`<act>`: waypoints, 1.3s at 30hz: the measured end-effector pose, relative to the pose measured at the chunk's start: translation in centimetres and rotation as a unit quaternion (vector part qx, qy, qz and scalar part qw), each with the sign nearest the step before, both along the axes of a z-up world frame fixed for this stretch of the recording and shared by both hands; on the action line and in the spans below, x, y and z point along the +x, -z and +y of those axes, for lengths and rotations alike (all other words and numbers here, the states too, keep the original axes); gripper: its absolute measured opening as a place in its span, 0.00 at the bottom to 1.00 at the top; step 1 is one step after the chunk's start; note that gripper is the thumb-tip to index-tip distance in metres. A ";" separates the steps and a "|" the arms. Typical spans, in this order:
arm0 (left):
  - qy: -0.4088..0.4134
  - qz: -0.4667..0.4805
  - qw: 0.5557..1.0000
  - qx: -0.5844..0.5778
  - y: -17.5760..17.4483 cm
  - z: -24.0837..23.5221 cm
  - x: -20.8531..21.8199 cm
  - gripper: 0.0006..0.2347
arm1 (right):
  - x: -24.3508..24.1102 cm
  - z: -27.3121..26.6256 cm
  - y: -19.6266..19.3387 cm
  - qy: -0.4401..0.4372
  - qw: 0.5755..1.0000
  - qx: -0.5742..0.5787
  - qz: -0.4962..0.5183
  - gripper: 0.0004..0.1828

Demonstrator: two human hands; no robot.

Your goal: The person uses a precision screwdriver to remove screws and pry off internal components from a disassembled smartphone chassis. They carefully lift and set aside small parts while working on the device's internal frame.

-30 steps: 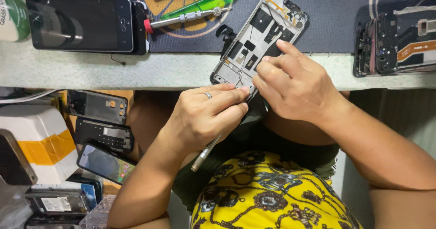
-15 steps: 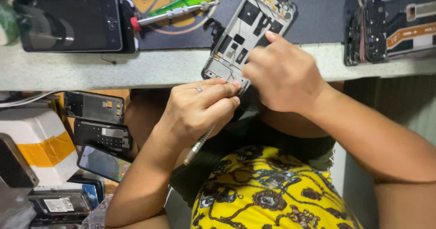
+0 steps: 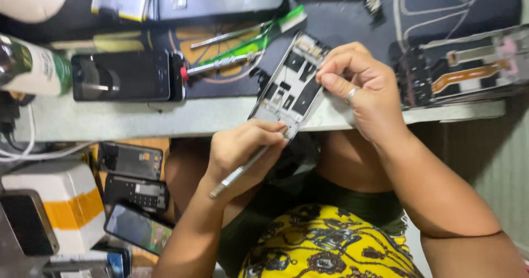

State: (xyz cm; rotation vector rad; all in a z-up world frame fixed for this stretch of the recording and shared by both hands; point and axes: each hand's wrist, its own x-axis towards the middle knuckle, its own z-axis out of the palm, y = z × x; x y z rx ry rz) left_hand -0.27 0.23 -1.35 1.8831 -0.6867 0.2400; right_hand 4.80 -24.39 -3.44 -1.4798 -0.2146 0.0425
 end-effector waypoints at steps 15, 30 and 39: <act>-0.084 0.033 0.994 -0.060 -4.0 -2.0 7.5 0.10 | 4.2 1.4 -4.4 -0.019 0.976 0.167 0.142 0.03; -0.054 -0.006 0.988 -0.141 -3.8 -3.7 15.0 0.06 | 9.4 4.9 -3.2 0.054 0.994 0.065 -0.069 0.08; -0.037 0.086 0.982 -0.167 -3.8 -2.7 15.2 0.04 | 9.5 4.7 -3.4 -0.005 0.995 0.103 -0.010 0.09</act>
